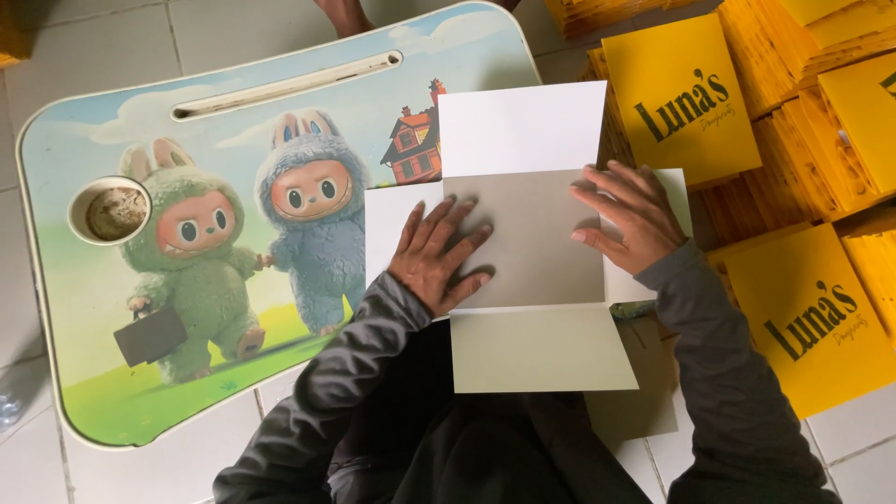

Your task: The person sits on the floor and glues white paper liners into yellow printed boxes, using a small brush to apply glue from a bowl and pressing the paper flat inside each box. They fold the box flaps closed and place finished boxes onto stacks beside them, repeating the process.

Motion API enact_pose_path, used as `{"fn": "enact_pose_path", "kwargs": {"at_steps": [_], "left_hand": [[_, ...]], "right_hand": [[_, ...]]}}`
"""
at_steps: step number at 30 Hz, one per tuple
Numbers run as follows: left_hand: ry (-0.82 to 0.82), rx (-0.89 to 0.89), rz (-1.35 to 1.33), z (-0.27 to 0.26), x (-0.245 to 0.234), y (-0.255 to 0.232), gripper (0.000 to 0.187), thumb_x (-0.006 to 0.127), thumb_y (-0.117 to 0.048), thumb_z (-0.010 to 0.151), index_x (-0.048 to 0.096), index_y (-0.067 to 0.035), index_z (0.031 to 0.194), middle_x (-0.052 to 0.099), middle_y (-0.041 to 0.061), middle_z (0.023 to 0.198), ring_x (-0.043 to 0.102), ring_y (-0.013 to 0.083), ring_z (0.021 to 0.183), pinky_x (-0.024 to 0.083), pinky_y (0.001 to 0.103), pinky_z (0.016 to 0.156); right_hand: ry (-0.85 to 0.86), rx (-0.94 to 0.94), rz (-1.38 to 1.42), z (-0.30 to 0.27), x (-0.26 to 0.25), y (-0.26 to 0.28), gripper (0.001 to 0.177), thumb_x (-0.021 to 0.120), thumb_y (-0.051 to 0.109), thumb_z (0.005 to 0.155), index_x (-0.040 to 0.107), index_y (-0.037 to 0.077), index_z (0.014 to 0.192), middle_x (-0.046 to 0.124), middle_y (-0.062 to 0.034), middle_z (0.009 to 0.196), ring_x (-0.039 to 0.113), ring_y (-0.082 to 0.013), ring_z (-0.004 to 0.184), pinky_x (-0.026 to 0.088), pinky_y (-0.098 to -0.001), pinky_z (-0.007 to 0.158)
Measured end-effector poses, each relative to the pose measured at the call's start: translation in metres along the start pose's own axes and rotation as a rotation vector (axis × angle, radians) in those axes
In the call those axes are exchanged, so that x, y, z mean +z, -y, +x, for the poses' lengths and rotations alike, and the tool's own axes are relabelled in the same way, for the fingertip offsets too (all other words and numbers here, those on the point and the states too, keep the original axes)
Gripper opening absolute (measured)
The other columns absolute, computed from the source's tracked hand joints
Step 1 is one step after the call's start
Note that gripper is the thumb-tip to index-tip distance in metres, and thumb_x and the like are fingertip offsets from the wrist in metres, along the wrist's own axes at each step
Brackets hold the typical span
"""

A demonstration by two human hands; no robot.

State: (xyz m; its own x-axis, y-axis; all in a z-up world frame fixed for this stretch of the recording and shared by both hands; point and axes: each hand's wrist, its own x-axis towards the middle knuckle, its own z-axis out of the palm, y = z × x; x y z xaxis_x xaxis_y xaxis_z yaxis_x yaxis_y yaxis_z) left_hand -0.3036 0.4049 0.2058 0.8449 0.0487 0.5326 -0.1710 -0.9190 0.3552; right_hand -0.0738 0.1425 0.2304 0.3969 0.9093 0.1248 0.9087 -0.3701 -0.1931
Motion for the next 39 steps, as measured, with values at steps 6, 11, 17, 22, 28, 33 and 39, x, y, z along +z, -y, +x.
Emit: {"fn": "enact_pose_path", "kwargs": {"at_steps": [6,11,17,22,28,33,39], "left_hand": [[0.052,0.023,-0.007,0.002,0.000,0.001,0.058,0.059,-0.060,0.093,0.057,-0.029,0.142,0.047,0.009,0.150,0.041,0.0362,0.143,0.024,0.059,0.119],[0.049,0.047,0.026,0.008,-0.007,-0.004,0.058,0.063,-0.059,0.092,0.062,-0.024,0.138,0.051,0.011,0.146,0.046,0.0389,0.137,0.030,0.063,0.114],[0.026,0.079,0.045,0.008,-0.004,-0.005,0.056,0.060,-0.059,0.093,0.063,-0.027,0.137,0.051,0.012,0.147,0.046,0.0393,0.137,0.029,0.064,0.114],[0.067,0.084,0.044,0.009,-0.005,-0.005,0.054,0.058,-0.058,0.094,0.062,-0.030,0.139,0.048,0.012,0.147,0.042,0.0403,0.138,0.027,0.067,0.113],[0.088,0.113,0.055,0.013,0.001,-0.010,0.049,0.058,-0.047,0.093,0.063,-0.023,0.135,0.048,0.011,0.150,0.042,0.0364,0.142,0.027,0.065,0.114],[0.227,0.096,-0.067,0.026,0.002,-0.038,0.056,0.056,-0.013,0.076,0.054,0.005,0.129,0.048,0.021,0.150,0.044,0.0361,0.143,0.036,0.052,0.119],[-0.044,0.192,0.291,0.039,0.043,-0.059,0.070,0.060,0.011,0.080,0.063,-0.032,0.136,0.048,0.017,0.123,0.061,0.0396,0.111,0.061,0.054,0.094]], "right_hand": [[0.049,0.069,0.216,-0.005,-0.010,-0.015,0.073,0.067,0.053,0.092,0.045,0.027,0.156,0.036,-0.0052,0.163,0.026,-0.0408,0.151,0.021,-0.0616,0.120],[0.079,0.015,0.235,-0.004,-0.017,-0.015,0.070,0.071,0.047,0.093,0.049,0.022,0.155,0.041,-0.0110,0.159,0.030,-0.0453,0.149,0.029,-0.0636,0.118],[0.129,0.057,0.335,-0.007,-0.026,-0.011,0.069,0.072,0.044,0.092,0.050,0.022,0.153,0.040,-0.0073,0.160,0.026,-0.0422,0.152,0.022,-0.0601,0.122],[0.124,0.030,0.327,-0.011,-0.015,-0.021,0.068,0.071,0.047,0.093,0.050,0.022,0.153,0.037,-0.0076,0.161,0.025,-0.0423,0.152,0.019,-0.0612,0.123],[0.052,0.021,0.339,-0.014,-0.028,-0.005,0.065,0.070,0.042,0.096,0.049,0.022,0.154,0.032,-0.0081,0.164,0.022,-0.0405,0.153,0.017,-0.0608,0.124],[-0.514,0.016,0.258,-0.071,-0.088,0.054,0.040,0.086,-0.007,0.085,0.072,-0.011,0.122,0.056,-0.0230,0.143,0.055,-0.0369,0.136,0.047,-0.0469,0.119],[-0.880,0.673,0.462,-0.223,0.048,0.005,0.027,0.059,0.019,0.111,0.064,-0.005,0.122,0.060,-0.0082,0.097,0.051,-0.0167,0.081,0.045,-0.0280,0.078]]}}
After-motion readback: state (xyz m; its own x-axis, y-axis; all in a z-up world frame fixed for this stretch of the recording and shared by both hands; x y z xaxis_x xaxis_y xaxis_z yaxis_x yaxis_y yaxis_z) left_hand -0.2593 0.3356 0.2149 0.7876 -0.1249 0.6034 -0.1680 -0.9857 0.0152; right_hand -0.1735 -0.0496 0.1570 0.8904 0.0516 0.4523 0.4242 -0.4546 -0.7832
